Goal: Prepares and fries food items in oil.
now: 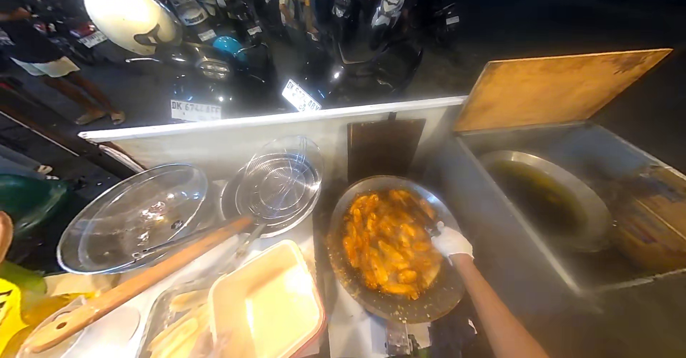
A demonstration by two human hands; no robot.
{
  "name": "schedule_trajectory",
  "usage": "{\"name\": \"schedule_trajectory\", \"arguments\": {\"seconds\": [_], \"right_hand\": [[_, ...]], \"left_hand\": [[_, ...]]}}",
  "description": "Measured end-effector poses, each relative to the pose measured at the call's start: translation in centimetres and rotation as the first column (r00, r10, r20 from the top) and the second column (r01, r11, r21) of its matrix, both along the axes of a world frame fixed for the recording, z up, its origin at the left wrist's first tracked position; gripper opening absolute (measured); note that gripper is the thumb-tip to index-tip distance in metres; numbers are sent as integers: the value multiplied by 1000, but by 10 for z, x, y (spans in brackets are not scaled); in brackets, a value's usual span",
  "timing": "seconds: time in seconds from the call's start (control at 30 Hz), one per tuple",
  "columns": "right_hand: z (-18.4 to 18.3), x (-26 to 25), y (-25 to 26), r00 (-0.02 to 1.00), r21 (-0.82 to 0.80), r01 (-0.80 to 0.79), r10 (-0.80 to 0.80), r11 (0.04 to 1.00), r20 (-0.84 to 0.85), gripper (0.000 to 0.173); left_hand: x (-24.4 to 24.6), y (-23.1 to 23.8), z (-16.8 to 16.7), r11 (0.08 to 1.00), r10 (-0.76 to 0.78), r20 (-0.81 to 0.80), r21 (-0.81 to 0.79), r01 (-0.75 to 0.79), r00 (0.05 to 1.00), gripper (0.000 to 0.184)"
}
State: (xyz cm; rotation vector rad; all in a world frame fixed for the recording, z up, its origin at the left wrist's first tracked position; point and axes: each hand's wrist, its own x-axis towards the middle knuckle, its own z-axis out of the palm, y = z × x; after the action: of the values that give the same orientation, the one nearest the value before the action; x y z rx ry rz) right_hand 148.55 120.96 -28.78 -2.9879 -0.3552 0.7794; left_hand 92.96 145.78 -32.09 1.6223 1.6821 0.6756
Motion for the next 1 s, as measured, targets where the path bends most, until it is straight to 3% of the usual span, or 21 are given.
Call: {"name": "schedule_trajectory", "arguments": {"seconds": [0.1,0.13,0.17,0.2,0.23,0.3,0.37,0.47,0.53,0.63,0.77,0.87,0.93,1.0], "right_hand": [[17,-36,13,1000,63,-7,6,998,16,61],[17,-41,19,999,91,-39,41,995,-12,63],[14,-44,26,995,102,-84,89,991,-40,64],[9,-45,33,989,100,-133,139,986,-57,64],[5,-45,41,980,85,-179,185,980,-68,64],[2,-48,55,970,27,-230,232,973,-73,61],[8,-58,65,971,-44,-237,235,970,-38,62],[18,-71,67,982,-50,-187,185,981,-43,62],[8,-65,61,982,102,-91,107,991,-154,56],[-22,-58,58,879,353,242,-50,904,-475,43],[-50,-63,67,656,322,592,-209,739,-726,30],[-82,-68,68,453,300,795,-187,528,-872,32],[-94,-75,64,395,310,855,-135,415,-909,34],[-104,-81,60,397,337,870,-104,360,-912,34]], "left_hand": [[-2,4,3,997,-8,13,-82,9,1000,46],[-5,3,-5,999,-34,21,-30,35,999,45],[-8,3,-26,990,-31,30,136,26,999,45],[-7,2,-20,992,-65,7,110,64,998,46],[1,0,6,996,-82,-13,-22,82,997,47],[14,-3,30,995,-22,-17,-94,21,1000,44],[12,-2,21,999,-11,-13,-47,10,1000,42],[10,-2,25,993,-58,22,-104,60,998,46],[11,-1,25,992,-70,21,-102,72,997,45],[9,1,22,992,-70,-8,-109,69,997,45],[12,1,24,990,-53,21,-127,55,998,44],[8,1,20,991,-61,46,-114,66,997,43],[8,0,22,992,-68,87,-98,77,994,44],[9,0,23,992,-70,91,-99,79,993,43]]}}
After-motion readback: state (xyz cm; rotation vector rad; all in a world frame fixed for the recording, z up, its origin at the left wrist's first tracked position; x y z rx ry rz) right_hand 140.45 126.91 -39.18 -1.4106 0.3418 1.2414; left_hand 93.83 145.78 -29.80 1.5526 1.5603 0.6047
